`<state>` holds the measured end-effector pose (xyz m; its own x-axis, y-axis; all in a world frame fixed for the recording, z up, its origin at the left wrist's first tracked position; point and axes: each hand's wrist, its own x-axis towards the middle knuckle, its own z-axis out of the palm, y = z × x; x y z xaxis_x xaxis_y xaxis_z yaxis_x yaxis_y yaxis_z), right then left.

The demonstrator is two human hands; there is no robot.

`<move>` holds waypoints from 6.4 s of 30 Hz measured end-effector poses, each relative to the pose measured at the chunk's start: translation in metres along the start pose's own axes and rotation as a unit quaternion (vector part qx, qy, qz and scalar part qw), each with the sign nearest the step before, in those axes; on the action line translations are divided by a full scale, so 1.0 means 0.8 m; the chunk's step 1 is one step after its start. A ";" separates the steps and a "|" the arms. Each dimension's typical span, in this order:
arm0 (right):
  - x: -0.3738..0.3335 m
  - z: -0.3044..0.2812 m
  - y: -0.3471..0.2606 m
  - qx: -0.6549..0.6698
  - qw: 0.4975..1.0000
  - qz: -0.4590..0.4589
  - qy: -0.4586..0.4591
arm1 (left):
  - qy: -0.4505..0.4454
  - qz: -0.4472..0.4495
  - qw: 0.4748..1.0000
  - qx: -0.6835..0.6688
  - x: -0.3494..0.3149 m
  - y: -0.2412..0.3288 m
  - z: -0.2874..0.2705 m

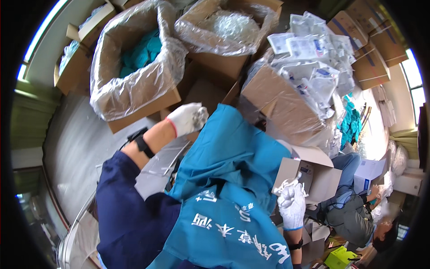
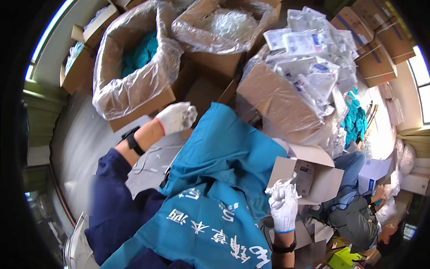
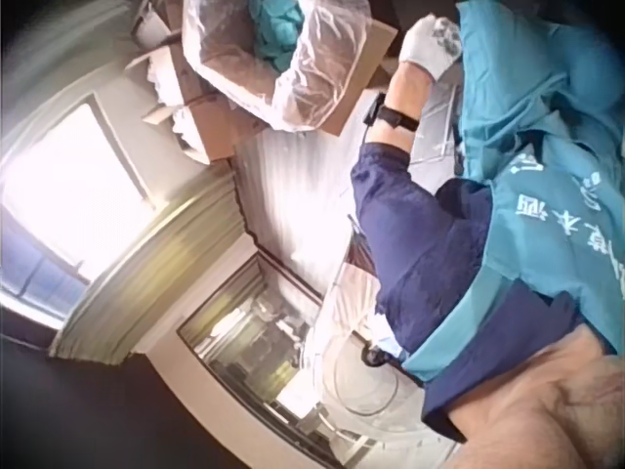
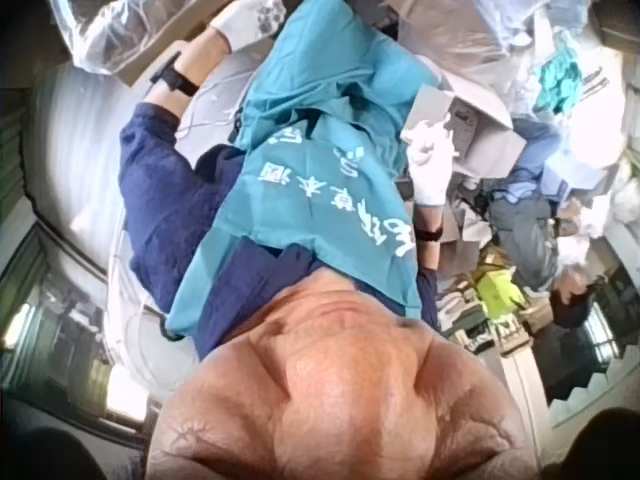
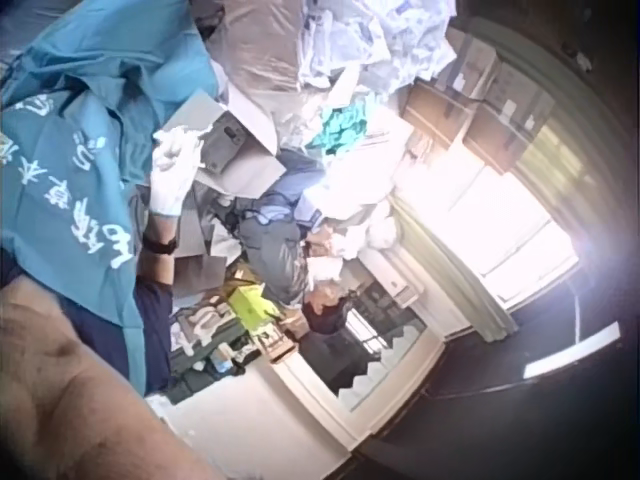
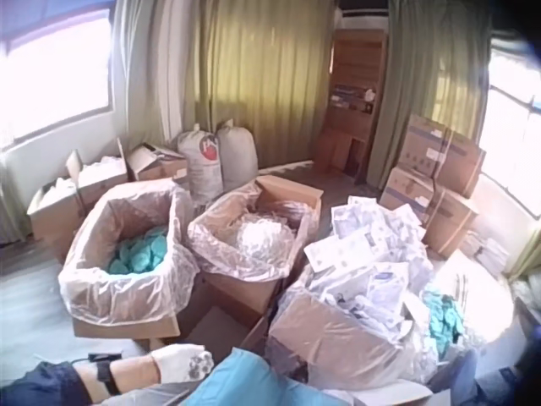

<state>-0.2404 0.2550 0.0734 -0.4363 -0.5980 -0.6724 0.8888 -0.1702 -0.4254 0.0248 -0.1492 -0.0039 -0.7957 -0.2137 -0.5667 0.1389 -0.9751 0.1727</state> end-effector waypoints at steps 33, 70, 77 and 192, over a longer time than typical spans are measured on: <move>0.093 0.058 0.085 0.153 0.979 -0.008 -0.134 | -0.035 0.441 0.434 0.785 0.051 -0.242 0.164; 0.013 -0.018 0.067 -0.114 0.993 -0.019 0.034 | 0.278 0.415 0.307 0.810 0.183 0.186 0.171; 0.072 -0.138 -0.061 -0.276 0.923 -0.225 0.143 | -0.010 0.334 0.496 0.802 0.161 -0.137 0.109; 0.167 0.067 0.222 -0.666 0.686 -0.291 0.023 | 0.103 0.294 0.671 0.672 -0.059 -0.175 0.096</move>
<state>-0.1333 0.1029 -0.0596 -0.6943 -0.7018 -0.1593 -0.3416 0.5162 -0.7854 -0.0025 0.0022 0.0604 -0.7186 -0.6776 -0.1566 -0.3745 0.1872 0.9081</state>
